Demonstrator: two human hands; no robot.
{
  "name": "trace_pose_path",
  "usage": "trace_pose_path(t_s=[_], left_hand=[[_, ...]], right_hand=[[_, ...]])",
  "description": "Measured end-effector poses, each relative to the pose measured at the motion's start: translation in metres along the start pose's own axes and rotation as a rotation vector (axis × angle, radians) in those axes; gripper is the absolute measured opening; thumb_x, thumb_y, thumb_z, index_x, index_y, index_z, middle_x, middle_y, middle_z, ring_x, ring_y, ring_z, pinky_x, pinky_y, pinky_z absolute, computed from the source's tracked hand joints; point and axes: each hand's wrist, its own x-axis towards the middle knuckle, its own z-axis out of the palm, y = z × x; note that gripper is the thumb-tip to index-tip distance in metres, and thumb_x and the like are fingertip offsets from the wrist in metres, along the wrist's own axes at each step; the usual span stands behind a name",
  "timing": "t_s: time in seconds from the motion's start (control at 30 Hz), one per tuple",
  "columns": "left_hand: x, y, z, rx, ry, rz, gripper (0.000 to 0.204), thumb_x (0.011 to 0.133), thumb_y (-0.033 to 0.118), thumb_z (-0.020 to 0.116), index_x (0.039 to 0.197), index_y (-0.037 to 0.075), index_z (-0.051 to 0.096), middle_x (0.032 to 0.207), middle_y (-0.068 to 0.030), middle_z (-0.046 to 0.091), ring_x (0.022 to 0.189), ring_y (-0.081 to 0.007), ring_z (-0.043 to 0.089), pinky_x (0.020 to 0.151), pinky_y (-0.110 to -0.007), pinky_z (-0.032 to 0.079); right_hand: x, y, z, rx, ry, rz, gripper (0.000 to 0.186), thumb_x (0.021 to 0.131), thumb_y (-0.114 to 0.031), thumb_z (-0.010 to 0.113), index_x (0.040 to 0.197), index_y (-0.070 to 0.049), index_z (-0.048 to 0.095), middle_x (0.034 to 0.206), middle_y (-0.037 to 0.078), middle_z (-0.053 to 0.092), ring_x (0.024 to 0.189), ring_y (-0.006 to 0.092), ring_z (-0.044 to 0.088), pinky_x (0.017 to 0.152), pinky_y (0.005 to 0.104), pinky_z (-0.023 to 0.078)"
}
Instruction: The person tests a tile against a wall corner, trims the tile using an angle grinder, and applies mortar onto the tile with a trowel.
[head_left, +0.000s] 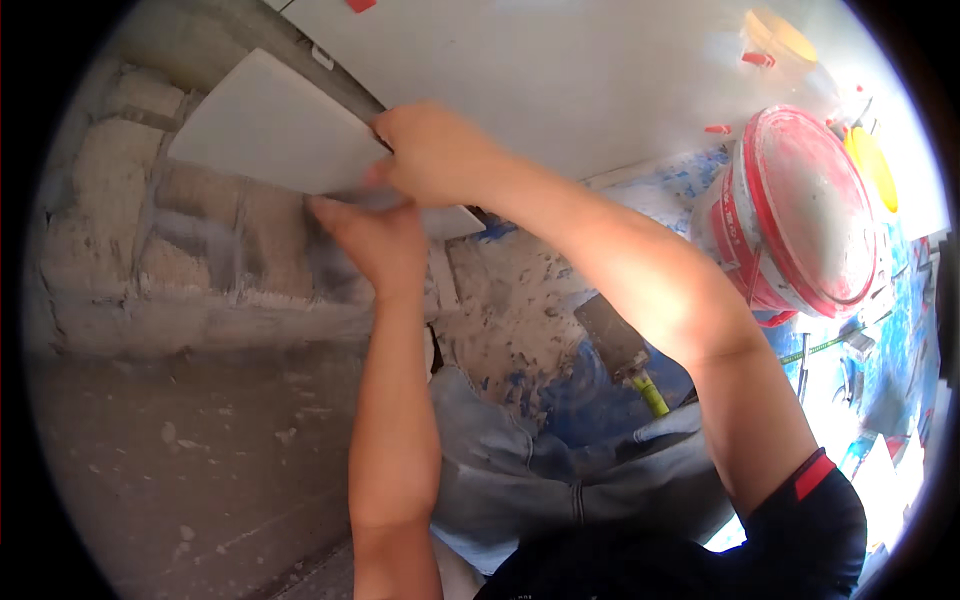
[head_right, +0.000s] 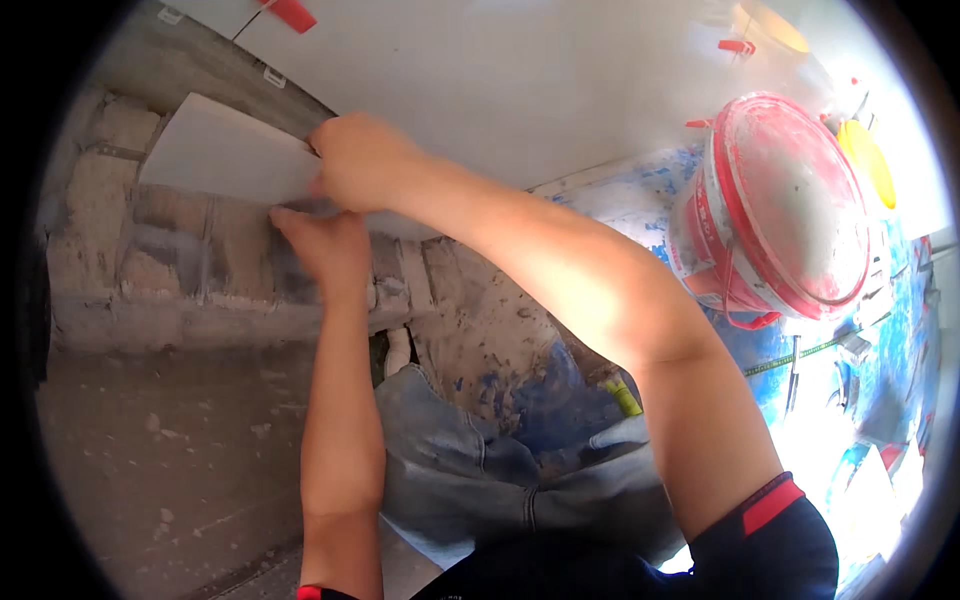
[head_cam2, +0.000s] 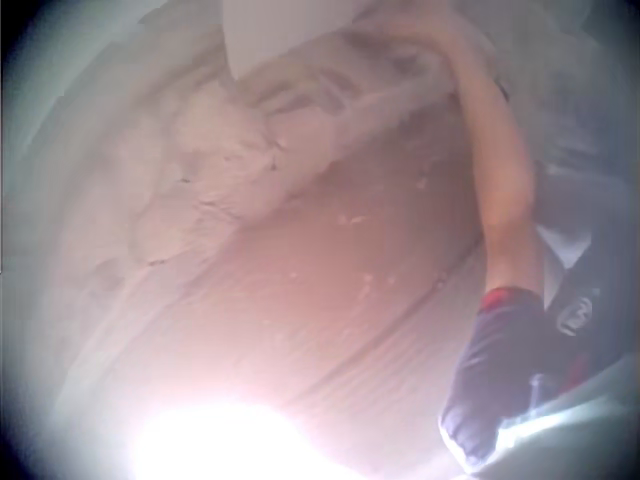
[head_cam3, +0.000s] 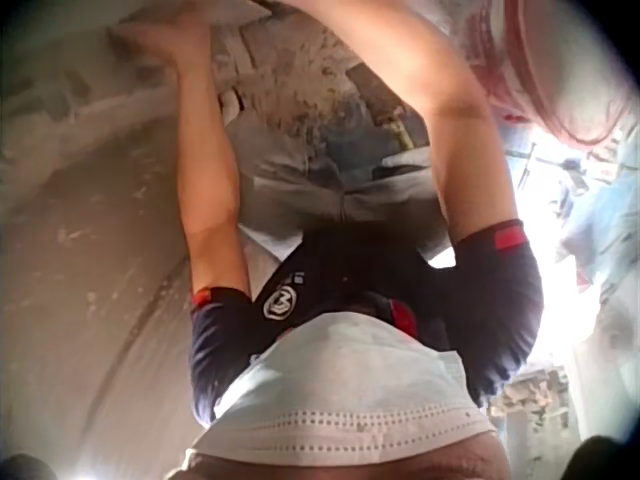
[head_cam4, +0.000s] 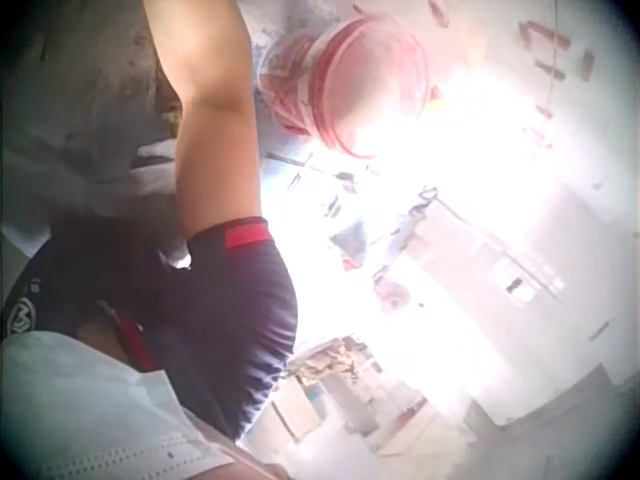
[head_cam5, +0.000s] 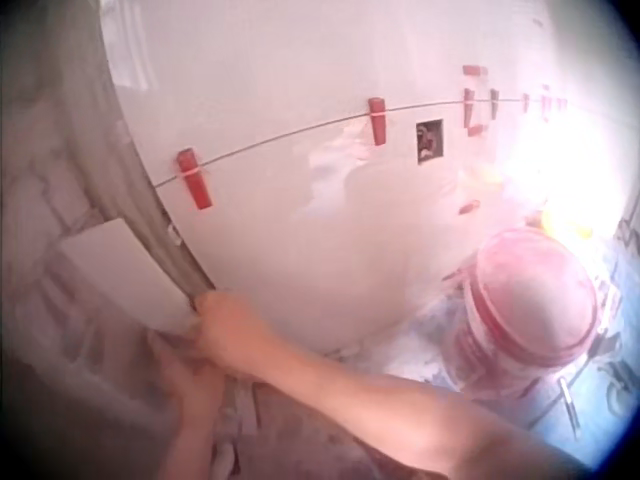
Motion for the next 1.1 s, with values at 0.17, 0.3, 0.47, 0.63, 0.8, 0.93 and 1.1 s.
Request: trace_pose_path(t_s=[0.17, 0.3, 0.47, 0.63, 0.8, 0.93, 1.1], left_hand=[[0.003, -0.005, -0.011, 0.001, -0.019, -0.084, 0.090, 0.074, 0.022, 0.085, 0.139, -0.011, 0.032, 0.132, -0.0280, 0.047, 0.124, -0.0389, 0.049, 0.104, -0.043, 0.040], [0.005, -0.014, -0.016, 0.006, -0.024, -0.124, 0.087, 0.074, 0.021, 0.084, 0.138, -0.009, 0.034, 0.132, -0.0271, 0.047, 0.125, -0.0387, 0.049, 0.104, -0.044, 0.040], [0.011, -0.016, -0.017, -0.036, -0.042, -0.116, 0.084, 0.075, 0.022, 0.084, 0.137, -0.009, 0.036, 0.132, -0.0267, 0.047, 0.125, -0.0388, 0.048, 0.104, -0.045, 0.040], [0.014, -0.019, -0.013, -0.021, -0.049, -0.176, 0.086, 0.075, 0.023, 0.085, 0.137, -0.009, 0.035, 0.132, -0.0262, 0.047, 0.125, -0.0387, 0.048, 0.105, -0.044, 0.040], [0.014, -0.023, -0.012, -0.042, -0.045, -0.137, 0.087, 0.075, 0.024, 0.085, 0.137, -0.010, 0.034, 0.132, -0.0268, 0.046, 0.126, -0.0387, 0.048, 0.105, -0.044, 0.040], [0.015, -0.025, -0.012, -0.061, -0.038, -0.166, 0.086, 0.075, 0.024, 0.085, 0.135, -0.011, 0.034, 0.132, -0.0274, 0.046, 0.125, -0.0390, 0.047, 0.104, -0.044, 0.040], [0.019, -0.026, -0.008, -0.032, -0.019, -0.164, 0.083, 0.076, 0.025, 0.084, 0.133, -0.012, 0.036, 0.130, -0.0279, 0.047, 0.123, -0.0389, 0.049, 0.104, -0.045, 0.040]], right_hand=[[0.002, -0.008, 0.013, 0.033, -0.007, 0.044, 0.030, 0.084, -0.024, 0.071, 0.099, 0.002, 0.068, 0.085, 0.023, 0.068, 0.085, 0.0396, 0.067, 0.074, 0.0474, 0.051], [0.012, -0.003, 0.031, -0.050, 0.028, -0.001, 0.030, 0.085, -0.025, 0.072, 0.096, 0.003, 0.067, 0.080, 0.022, 0.068, 0.080, 0.0387, 0.067, 0.072, 0.0460, 0.051], [0.018, 0.000, 0.036, -0.032, 0.037, -0.014, 0.029, 0.086, -0.025, 0.071, 0.095, 0.003, 0.068, 0.078, 0.021, 0.068, 0.080, 0.0385, 0.067, 0.072, 0.0460, 0.052], [0.024, 0.001, 0.034, -0.105, 0.030, -0.039, 0.029, 0.086, -0.025, 0.071, 0.096, 0.002, 0.068, 0.079, 0.021, 0.069, 0.081, 0.0384, 0.067, 0.073, 0.0467, 0.052], [0.027, 0.006, 0.037, -0.114, 0.001, -0.027, 0.029, 0.086, -0.025, 0.071, 0.100, 0.000, 0.068, 0.082, 0.021, 0.069, 0.084, 0.0394, 0.067, 0.075, 0.0472, 0.052], [0.030, 0.008, 0.040, -0.123, 0.004, -0.049, 0.029, 0.086, -0.025, 0.071, 0.100, 0.000, 0.068, 0.083, 0.021, 0.069, 0.084, 0.0398, 0.066, 0.075, 0.0472, 0.052], [0.033, 0.006, 0.039, -0.071, 0.000, -0.041, 0.029, 0.087, -0.025, 0.071, 0.103, -0.001, 0.068, 0.083, 0.021, 0.069, 0.082, 0.0393, 0.066, 0.073, 0.0475, 0.052]])
